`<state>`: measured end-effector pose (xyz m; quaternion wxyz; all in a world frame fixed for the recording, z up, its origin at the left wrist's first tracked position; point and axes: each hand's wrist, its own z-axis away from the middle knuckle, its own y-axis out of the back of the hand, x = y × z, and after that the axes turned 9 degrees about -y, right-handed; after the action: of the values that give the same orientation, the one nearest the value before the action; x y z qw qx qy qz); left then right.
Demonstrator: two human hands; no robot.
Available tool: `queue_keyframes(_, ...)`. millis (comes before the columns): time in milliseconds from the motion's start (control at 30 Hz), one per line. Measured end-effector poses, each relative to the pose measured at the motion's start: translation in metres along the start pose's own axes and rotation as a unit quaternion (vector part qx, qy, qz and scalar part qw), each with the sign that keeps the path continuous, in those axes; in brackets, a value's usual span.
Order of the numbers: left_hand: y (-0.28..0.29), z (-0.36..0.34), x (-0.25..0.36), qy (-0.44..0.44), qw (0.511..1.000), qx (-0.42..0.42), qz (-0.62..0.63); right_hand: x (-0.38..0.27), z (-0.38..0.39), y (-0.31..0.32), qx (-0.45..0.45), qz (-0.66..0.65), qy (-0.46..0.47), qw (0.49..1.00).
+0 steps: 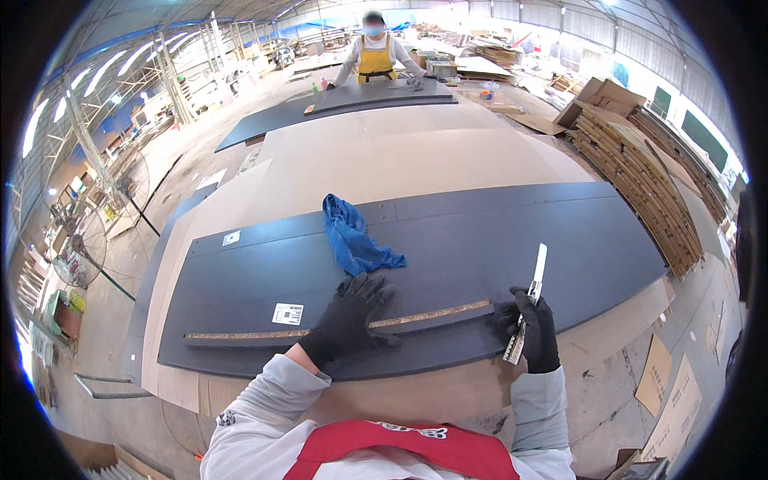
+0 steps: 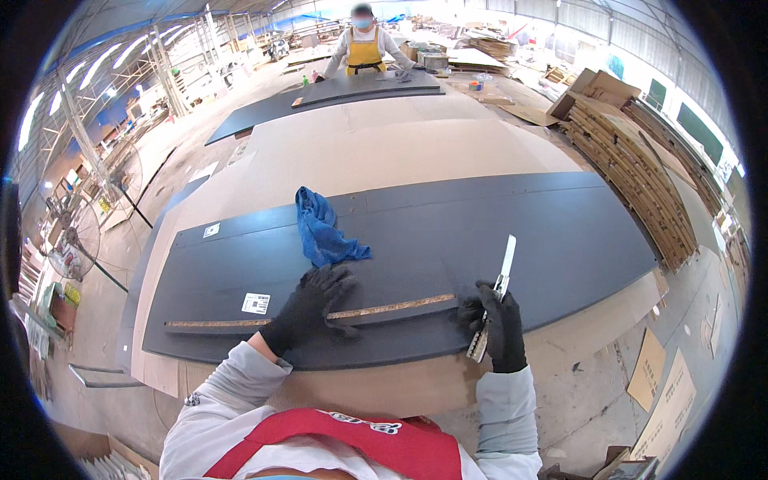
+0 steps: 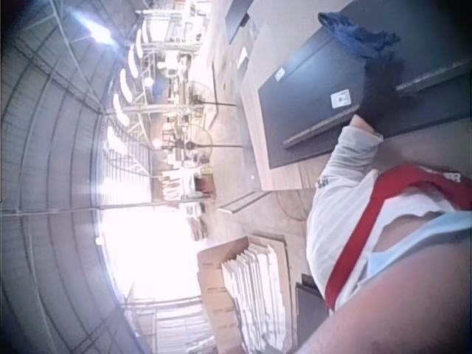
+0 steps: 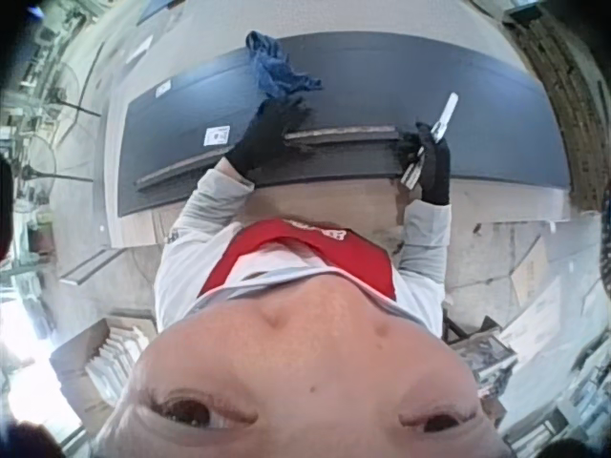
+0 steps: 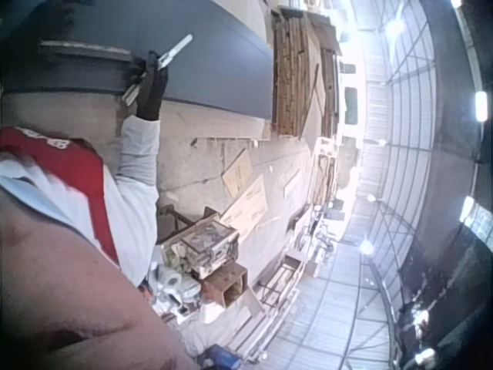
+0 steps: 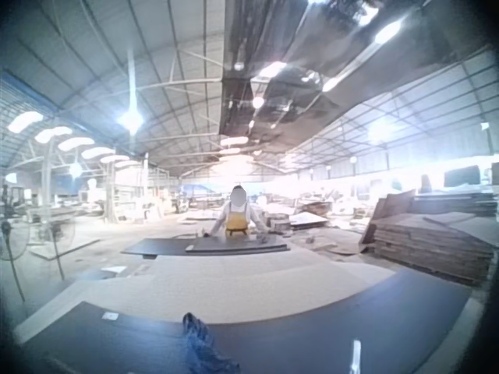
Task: The person marks a dark gray panel with a marker, then uses a utility knife to trim and score its edges. They wipe the panel with a blue cloth and continue cutting along marked lines, handling the panel and tools throughout.
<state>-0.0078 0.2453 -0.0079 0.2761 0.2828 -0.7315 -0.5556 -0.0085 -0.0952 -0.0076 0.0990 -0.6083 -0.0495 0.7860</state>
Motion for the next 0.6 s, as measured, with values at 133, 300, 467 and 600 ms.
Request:
queue_keyframes(133, 0.012, 0.005, 0.001, -0.001, 1.000, 0.008, -0.014, 0.001, -0.003, 0.014, -0.033, -0.033, 0.014, 0.999)
queue_keyframes(300, 0.029, 0.011, 0.008, -0.001, 0.999, -0.010, 0.033, -0.021, 0.016, 0.012, 0.004, 0.001, 0.064, 0.998)
queue_keyframes(467, 0.030, 0.036, 0.019, -0.025, 0.999, -0.018, 0.039, -0.014, 0.038, 0.032, -0.017, 0.228, 0.148, 0.962)
queue_keyframes(600, 0.027, 0.040, 0.033, 0.027, 0.999, -0.006, 0.017, -0.023, 0.073, 0.029, -0.028, 0.536, 0.213, 0.816)
